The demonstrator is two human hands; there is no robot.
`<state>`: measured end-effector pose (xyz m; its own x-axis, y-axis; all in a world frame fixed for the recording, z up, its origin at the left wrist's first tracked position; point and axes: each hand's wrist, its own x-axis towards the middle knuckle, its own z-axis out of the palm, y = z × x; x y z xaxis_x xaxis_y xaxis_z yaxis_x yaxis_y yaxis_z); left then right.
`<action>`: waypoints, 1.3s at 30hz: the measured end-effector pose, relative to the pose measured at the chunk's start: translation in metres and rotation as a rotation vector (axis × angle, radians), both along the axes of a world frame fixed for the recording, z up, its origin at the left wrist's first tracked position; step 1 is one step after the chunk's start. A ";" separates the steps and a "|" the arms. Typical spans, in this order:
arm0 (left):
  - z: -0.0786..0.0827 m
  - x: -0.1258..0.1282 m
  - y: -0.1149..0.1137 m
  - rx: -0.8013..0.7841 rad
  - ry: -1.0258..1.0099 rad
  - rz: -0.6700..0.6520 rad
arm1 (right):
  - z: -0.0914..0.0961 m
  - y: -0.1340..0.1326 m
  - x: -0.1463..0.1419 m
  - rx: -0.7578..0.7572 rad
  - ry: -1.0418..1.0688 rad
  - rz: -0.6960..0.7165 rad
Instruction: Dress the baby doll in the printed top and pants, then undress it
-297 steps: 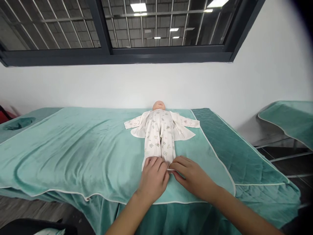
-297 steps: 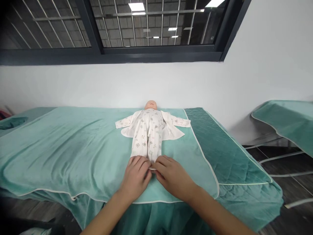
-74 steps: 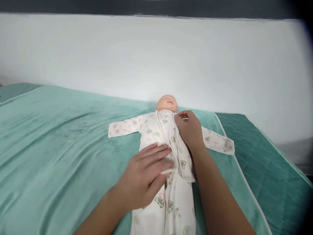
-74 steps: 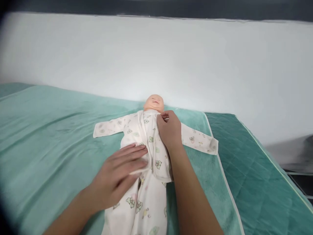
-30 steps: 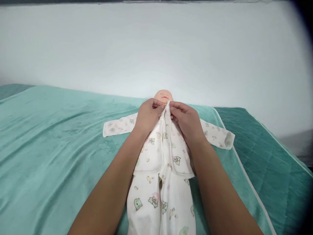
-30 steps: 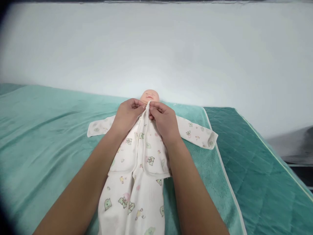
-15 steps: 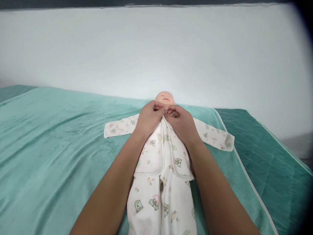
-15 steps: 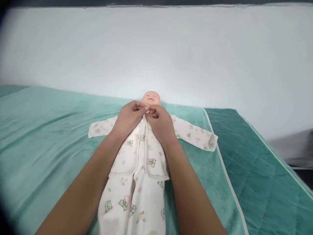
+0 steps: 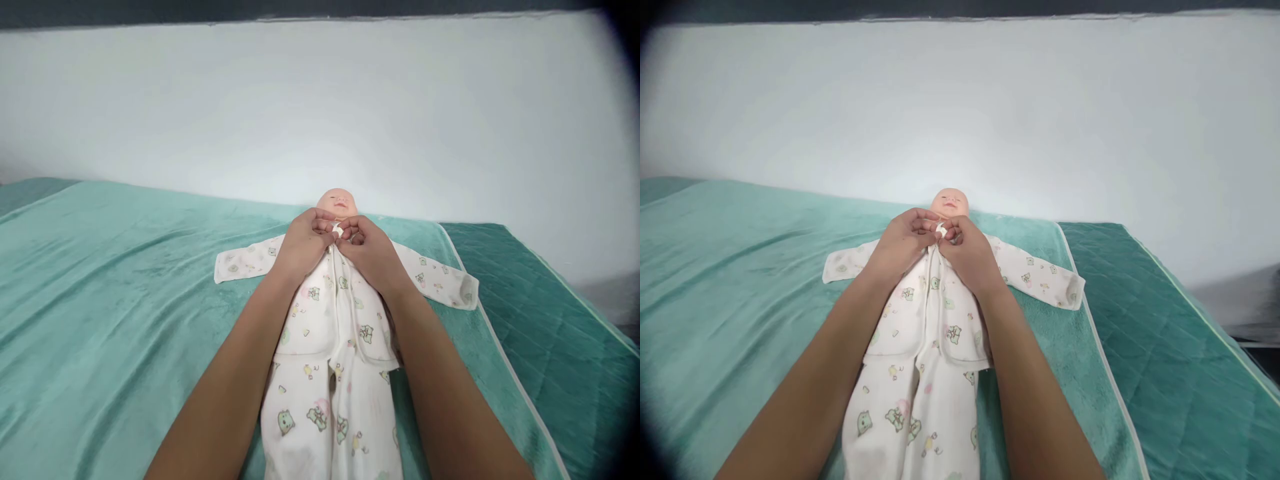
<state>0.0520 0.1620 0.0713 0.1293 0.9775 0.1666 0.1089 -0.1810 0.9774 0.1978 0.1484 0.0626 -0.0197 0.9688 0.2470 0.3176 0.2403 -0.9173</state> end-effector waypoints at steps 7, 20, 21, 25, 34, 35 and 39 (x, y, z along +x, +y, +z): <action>0.002 -0.001 -0.002 -0.011 0.002 -0.007 | -0.001 0.000 0.000 -0.007 -0.006 -0.022; 0.009 0.005 -0.013 0.123 0.362 0.160 | -0.005 0.002 0.001 0.012 0.074 -0.095; 0.009 0.004 -0.013 0.139 0.372 0.160 | -0.005 0.002 0.000 0.023 0.086 -0.100; 0.005 0.002 -0.014 0.193 0.402 0.182 | -0.007 0.002 0.000 0.056 0.077 -0.128; -0.003 -0.002 -0.020 0.285 0.470 0.144 | -0.012 0.007 0.000 0.210 0.031 -0.133; -0.004 -0.002 -0.019 0.289 0.489 0.147 | -0.011 0.007 -0.001 0.221 0.034 -0.127; -0.006 -0.003 -0.016 0.331 0.590 0.155 | -0.010 0.007 -0.002 0.237 0.033 -0.109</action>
